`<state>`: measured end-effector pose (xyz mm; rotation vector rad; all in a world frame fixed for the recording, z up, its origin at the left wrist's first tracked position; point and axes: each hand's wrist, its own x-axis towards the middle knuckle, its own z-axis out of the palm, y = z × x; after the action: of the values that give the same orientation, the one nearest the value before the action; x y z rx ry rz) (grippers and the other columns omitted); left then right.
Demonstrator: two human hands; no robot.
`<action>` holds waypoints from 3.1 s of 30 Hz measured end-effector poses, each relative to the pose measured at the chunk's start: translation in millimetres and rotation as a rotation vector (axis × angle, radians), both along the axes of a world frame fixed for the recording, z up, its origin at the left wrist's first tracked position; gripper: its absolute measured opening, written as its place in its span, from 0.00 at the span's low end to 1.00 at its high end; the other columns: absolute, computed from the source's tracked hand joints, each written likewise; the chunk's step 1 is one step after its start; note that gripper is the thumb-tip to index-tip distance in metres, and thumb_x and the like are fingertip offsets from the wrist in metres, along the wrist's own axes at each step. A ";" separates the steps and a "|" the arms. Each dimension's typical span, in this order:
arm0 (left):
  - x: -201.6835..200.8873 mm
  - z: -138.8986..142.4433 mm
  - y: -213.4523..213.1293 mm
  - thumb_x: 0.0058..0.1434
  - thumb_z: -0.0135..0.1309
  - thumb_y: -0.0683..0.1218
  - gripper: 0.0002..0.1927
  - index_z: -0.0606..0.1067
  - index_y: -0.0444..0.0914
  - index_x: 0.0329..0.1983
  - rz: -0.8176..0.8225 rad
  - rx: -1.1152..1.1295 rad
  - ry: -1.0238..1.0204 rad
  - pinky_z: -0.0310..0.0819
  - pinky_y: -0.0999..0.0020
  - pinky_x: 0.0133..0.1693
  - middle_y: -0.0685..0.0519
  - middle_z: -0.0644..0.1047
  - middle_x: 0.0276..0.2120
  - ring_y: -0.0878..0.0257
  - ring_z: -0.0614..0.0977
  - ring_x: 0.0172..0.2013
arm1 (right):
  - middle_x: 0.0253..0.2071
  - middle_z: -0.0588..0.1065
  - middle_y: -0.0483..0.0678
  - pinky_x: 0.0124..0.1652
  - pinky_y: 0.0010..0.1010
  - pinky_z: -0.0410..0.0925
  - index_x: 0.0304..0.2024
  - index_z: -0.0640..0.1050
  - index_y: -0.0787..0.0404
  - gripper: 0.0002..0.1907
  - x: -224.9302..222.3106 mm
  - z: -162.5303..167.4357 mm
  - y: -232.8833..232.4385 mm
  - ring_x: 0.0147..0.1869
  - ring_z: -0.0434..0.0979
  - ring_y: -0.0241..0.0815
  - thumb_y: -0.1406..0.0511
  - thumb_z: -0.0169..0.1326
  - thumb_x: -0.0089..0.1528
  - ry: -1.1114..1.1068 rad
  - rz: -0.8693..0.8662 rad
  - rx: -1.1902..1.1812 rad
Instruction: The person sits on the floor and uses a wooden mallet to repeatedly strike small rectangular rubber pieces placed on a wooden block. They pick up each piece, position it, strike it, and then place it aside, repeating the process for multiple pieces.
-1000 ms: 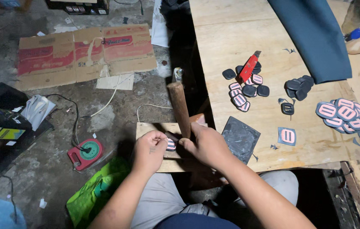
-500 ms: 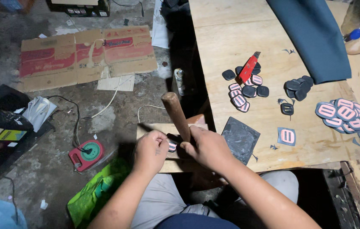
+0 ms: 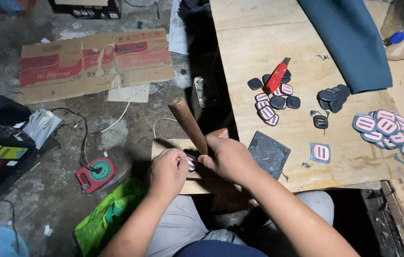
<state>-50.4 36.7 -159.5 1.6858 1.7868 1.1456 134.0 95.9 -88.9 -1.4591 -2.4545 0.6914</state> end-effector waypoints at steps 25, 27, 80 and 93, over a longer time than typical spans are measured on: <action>10.1 4.5 -15.0 0.56 0.59 0.43 0.09 0.76 0.34 0.38 0.041 -0.099 -0.154 0.77 0.64 0.35 0.48 0.79 0.30 0.59 0.81 0.29 | 0.30 0.78 0.56 0.35 0.51 0.70 0.40 0.74 0.57 0.17 -2.2 -2.0 2.8 0.38 0.78 0.62 0.54 0.62 0.57 -0.017 0.073 0.089; 9.5 3.9 -15.7 0.56 0.60 0.43 0.09 0.76 0.35 0.37 0.046 -0.118 -0.159 0.77 0.64 0.35 0.48 0.79 0.30 0.59 0.81 0.29 | 0.30 0.77 0.57 0.35 0.51 0.69 0.37 0.73 0.59 0.18 -3.5 -2.7 3.5 0.38 0.78 0.63 0.55 0.63 0.57 0.036 0.108 0.168; 60.5 17.4 -35.6 0.53 0.61 0.44 0.10 0.80 0.39 0.39 -0.396 0.256 0.178 0.69 0.56 0.46 0.51 0.77 0.46 0.53 0.78 0.45 | 0.66 0.70 0.61 0.58 0.37 0.69 0.62 0.71 0.65 0.22 82.7 -17.6 -113.5 0.65 0.77 0.56 0.71 0.54 0.65 0.495 -0.231 0.254; 67.9 12.6 -35.3 0.53 0.61 0.44 0.07 0.77 0.39 0.33 -0.332 0.278 0.221 0.68 0.55 0.45 0.49 0.76 0.43 0.52 0.78 0.44 | 0.52 0.81 0.55 0.54 0.34 0.72 0.58 0.77 0.57 0.18 76.7 -13.3 -99.4 0.57 0.82 0.52 0.65 0.56 0.65 0.222 -0.402 -0.231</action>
<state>17.5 1.4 -146.9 2.2488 1.4357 1.1326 210.7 -3.5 -102.2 -1.7778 -1.8866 1.0042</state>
